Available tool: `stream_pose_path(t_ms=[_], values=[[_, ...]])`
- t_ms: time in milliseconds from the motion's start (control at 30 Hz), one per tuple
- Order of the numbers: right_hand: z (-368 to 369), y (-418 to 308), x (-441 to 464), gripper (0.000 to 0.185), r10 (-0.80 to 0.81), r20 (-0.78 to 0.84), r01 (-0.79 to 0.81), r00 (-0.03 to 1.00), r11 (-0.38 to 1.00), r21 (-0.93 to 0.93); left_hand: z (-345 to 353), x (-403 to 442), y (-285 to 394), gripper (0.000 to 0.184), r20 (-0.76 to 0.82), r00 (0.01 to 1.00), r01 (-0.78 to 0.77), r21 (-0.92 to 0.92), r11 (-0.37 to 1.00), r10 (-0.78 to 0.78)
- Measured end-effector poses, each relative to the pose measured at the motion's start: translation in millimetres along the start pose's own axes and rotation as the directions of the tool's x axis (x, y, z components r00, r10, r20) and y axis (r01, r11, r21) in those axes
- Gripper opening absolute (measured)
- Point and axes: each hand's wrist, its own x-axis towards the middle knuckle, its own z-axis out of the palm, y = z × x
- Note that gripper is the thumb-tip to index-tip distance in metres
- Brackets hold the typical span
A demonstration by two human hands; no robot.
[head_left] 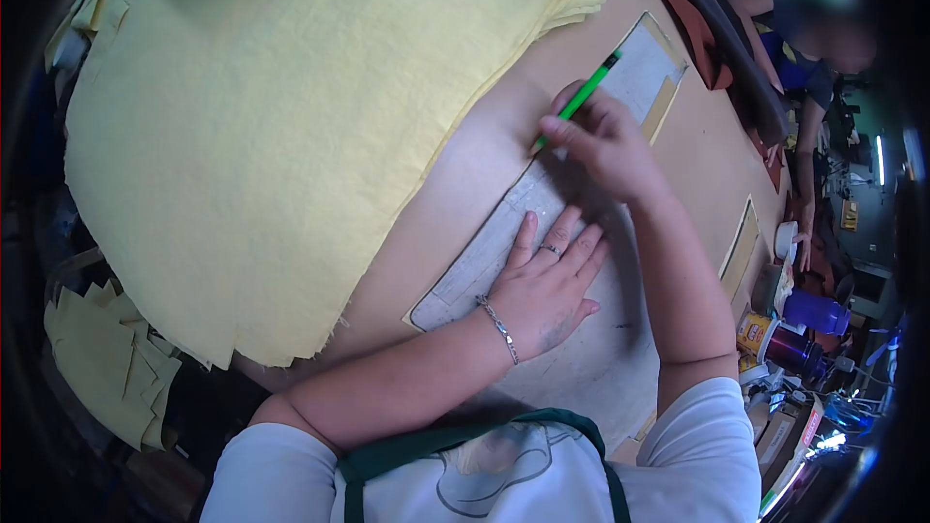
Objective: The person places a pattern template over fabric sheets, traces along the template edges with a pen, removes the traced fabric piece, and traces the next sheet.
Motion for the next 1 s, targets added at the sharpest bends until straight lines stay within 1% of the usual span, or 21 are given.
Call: stream_pose_path(t_ms=[33, 67, 167, 267, 367, 400, 500, 567, 600, 633, 667, 767, 833, 867, 900, 933, 967, 1000], values=[[5, 0, -4, 0.010, 0.018, 0.045, -0.016, 0.999, 0.999, -0.046, 1, 0, 0, 0.055, 0.009, 1.000, 0.001, 0.002, 1.000, -0.001], [8, 0, -7, 0.011, 0.028, 0.077, -0.025, 0.997, 0.999, -0.032, 2, 0, -1, 0.054, 0.003, 1.000, -0.001, 0.005, 1.000, 0.001], [14, -6, -12, 0.010, 0.056, 0.091, -0.047, 0.994, 0.994, -0.101, 0, 0, 0, 0.055, 0.010, 1.000, -0.002, 0.009, 1.000, 0.002], [13, -8, -13, 0.009, 0.033, 0.132, -0.024, 0.991, 0.997, -0.072, 0, 1, 0, 0.056, 0.022, 1.000, 0.010, -0.010, 1.000, -0.010], [4, -6, -7, 0.008, 0.015, 0.124, 0.000, 0.992, 0.992, -0.123, 0, 1, 0, 0.057, 0.026, 0.999, 0.022, -0.020, 1.000, -0.022], [-3, -1, -2, 0.008, -0.042, 0.123, 0.058, 0.992, 0.989, -0.133, -1, 1, 0, 0.058, 0.013, 1.000, 0.023, -0.022, 0.999, -0.023], [-36, 10, 18, 0.010, -0.093, -0.058, 0.076, 0.994, 0.966, -0.248, -6, 3, 1, 0.059, -0.010, 1.000, 0.025, -0.032, 0.999, -0.025], [-68, 22, 39, 0.012, -0.213, -0.215, 0.134, 0.953, 0.934, -0.331, -9, 3, 2, 0.060, 0.004, 0.999, 0.032, -0.045, 0.998, -0.032], [-83, 21, 48, 0.014, -0.214, -0.268, 0.107, 0.939, 0.925, -0.364, -10, 3, 3, 0.061, 0.011, 0.999, 0.034, -0.039, 0.999, -0.034], [-102, 29, 62, 0.015, -0.230, -0.322, 0.120, 0.918, 0.937, -0.327, -11, 4, 3, 0.061, 0.021, 0.999, 0.035, -0.031, 0.999, -0.034], [-119, 33, 73, 0.016, -0.273, -0.363, 0.100, 0.891, 0.898, -0.428, -13, 5, 4, 0.062, 0.031, 0.999, 0.034, -0.020, 0.999, -0.033], [-157, 47, 110, 0.014, -0.376, -0.512, 0.077, 0.772, 0.855, -0.512, -15, 7, 5, 0.065, 0.063, 0.998, 0.021, 0.019, 1.000, -0.022], [-168, 51, 124, 0.015, -0.371, -0.630, -0.009, 0.682, 0.857, -0.515, -18, 9, 6, 0.065, 0.086, 0.996, 0.014, 0.031, 0.999, -0.016], [-178, 63, 138, 0.014, -0.361, -0.661, 0.104, 0.658, 0.912, -0.396, -19, 10, 6, 0.065, 0.098, 0.995, 0.012, 0.037, 0.999, -0.016], [-174, 62, 137, 0.012, -0.265, -0.700, 0.208, 0.663, 0.964, -0.168, -20, 10, 7, 0.065, 0.108, 0.994, 0.011, 0.053, 0.999, -0.017], [-173, 63, 133, 0.014, -0.195, -0.751, 0.344, 0.632, 0.938, 0.047, -21, 11, 8, 0.064, 0.117, 0.993, 0.009, 0.070, 0.997, -0.017], [-172, 62, 129, 0.017, -0.118, -0.782, 0.477, 0.612, 0.844, 0.246, -21, 12, 10, 0.064, 0.124, 0.992, 0.008, 0.088, 0.996, -0.019], [-175, 62, 128, 0.017, -0.106, -0.782, 0.504, 0.615, 0.815, 0.286, -23, 13, 10, 0.063, 0.131, 0.991, 0.003, 0.102, 0.995, -0.016]])
